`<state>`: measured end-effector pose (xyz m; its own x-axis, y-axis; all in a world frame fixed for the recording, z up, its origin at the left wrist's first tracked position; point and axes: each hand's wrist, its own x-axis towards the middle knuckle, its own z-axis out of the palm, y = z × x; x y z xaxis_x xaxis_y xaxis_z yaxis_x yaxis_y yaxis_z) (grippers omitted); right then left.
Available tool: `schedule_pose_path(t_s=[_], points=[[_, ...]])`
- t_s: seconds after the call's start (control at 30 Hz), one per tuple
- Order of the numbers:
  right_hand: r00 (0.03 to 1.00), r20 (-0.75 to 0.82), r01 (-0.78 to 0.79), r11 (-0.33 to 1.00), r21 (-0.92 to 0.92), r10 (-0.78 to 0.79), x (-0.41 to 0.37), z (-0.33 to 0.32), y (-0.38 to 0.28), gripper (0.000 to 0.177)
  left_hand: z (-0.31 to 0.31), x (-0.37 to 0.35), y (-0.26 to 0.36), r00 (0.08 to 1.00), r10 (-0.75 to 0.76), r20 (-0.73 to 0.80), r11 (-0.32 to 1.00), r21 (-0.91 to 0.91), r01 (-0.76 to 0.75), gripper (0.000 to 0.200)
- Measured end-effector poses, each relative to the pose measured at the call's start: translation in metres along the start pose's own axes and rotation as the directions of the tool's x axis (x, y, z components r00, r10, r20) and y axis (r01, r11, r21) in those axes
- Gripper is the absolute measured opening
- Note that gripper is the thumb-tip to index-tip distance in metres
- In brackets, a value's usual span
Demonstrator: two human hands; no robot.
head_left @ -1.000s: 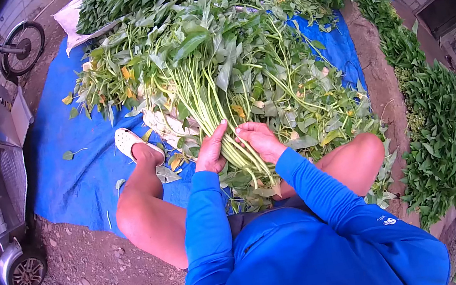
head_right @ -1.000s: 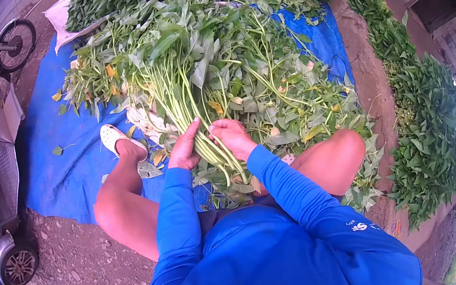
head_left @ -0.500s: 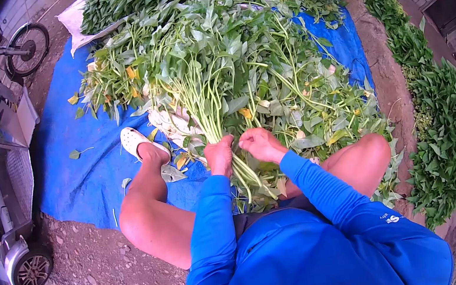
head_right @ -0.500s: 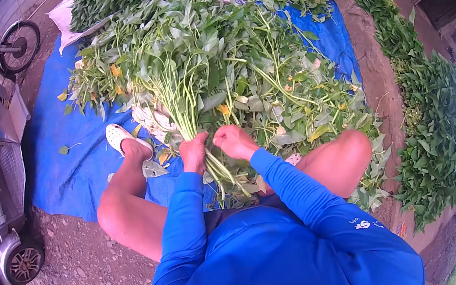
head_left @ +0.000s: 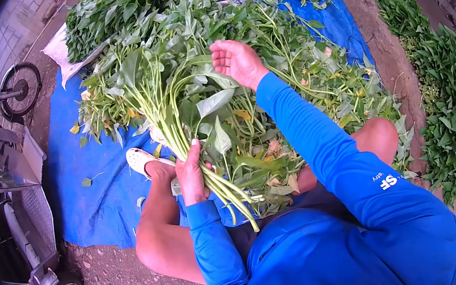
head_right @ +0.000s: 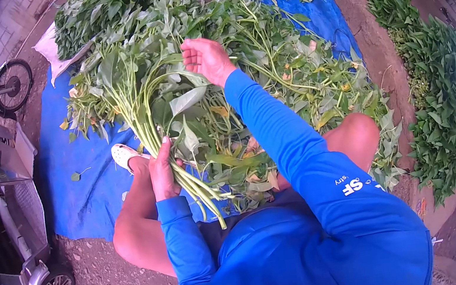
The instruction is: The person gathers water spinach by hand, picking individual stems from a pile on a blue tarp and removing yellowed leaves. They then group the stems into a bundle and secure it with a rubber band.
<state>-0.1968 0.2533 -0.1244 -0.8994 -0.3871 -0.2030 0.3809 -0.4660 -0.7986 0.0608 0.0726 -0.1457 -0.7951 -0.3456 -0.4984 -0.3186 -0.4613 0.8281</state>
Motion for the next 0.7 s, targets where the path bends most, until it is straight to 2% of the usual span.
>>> schedule_pose_path(t_s=[0.03,0.07,0.1,0.13,0.17,0.2,0.23,0.3,0.33,0.4,0.5,0.53,0.63,0.7], points=[[0.992,-0.109,0.066,0.998,-0.012,-0.067,-0.001,-0.024,-0.011,0.022,-0.006,-0.001,0.009,0.997,0.057,-0.06,0.998,0.038,-0.055,0.031],[0.935,-0.304,0.094,0.952,-0.291,-0.184,-0.002,-0.043,-0.01,0.022,-0.005,-0.004,0.017,0.988,0.099,-0.119,0.995,0.044,-0.095,0.032],[0.835,-0.429,0.002,0.781,-0.625,-0.345,0.003,-0.069,0.006,0.023,-0.003,-0.006,0.026,0.974,0.145,-0.175,0.989,0.054,-0.138,0.033],[0.837,-0.361,-0.065,0.582,-0.81,-0.41,-0.004,-0.095,0.027,0.022,-0.003,-0.006,0.031,0.966,0.149,-0.211,0.989,0.042,-0.144,0.036],[0.881,-0.343,-0.117,0.553,-0.825,-0.325,-0.017,-0.108,0.047,0.021,-0.004,-0.006,0.035,0.975,0.135,-0.174,0.991,0.008,-0.136,0.05],[0.914,-0.292,-0.14,0.457,-0.878,-0.282,-0.023,-0.119,0.068,0.019,-0.001,-0.005,0.035,0.971,0.15,-0.184,0.989,0.01,-0.151,0.05],[0.896,-0.271,-0.153,0.33,-0.932,-0.352,-0.033,-0.118,0.084,0.023,0.003,-0.005,0.033,0.967,0.163,-0.198,0.986,0.011,-0.164,0.05],[0.904,-0.338,-0.216,0.402,-0.89,-0.262,-0.045,-0.102,0.092,0.024,0.014,-0.011,0.03,0.964,0.132,-0.229,0.991,0.046,-0.124,0.045],[0.908,-0.318,-0.211,0.36,-0.909,-0.271,-0.042,-0.101,0.098,0.026,0.009,0.0,0.017,0.969,0.151,-0.198,0.989,0.028,-0.148,0.04],[0.916,-0.27,-0.192,0.266,-0.945,-0.296,-0.033,-0.101,0.104,0.031,0.008,0.006,0.003,0.976,0.108,-0.19,0.994,0.024,-0.105,0.039],[0.919,-0.324,-0.274,0.227,-0.935,-0.226,-0.02,-0.109,0.094,0.037,0.019,0.006,0.0,0.978,0.109,-0.18,0.994,0.031,-0.105,0.033],[0.938,-0.228,-0.18,0.194,-0.964,-0.263,-0.02,-0.114,0.09,0.034,0.02,0.006,0.0,0.979,0.111,-0.17,0.994,0.031,-0.107,0.032],[0.945,-0.309,-0.327,0.406,-0.854,0.111,-0.028,-0.123,0.039,0.035,0.024,0.006,0.0,0.981,0.109,-0.159,0.994,0.03,-0.106,0.028],[0.919,-0.253,-0.394,0.677,-0.621,0.303,-0.055,-0.121,-0.012,0.034,0.023,0.009,-0.002,0.985,0.096,-0.143,0.995,0.034,-0.092,0.028]])
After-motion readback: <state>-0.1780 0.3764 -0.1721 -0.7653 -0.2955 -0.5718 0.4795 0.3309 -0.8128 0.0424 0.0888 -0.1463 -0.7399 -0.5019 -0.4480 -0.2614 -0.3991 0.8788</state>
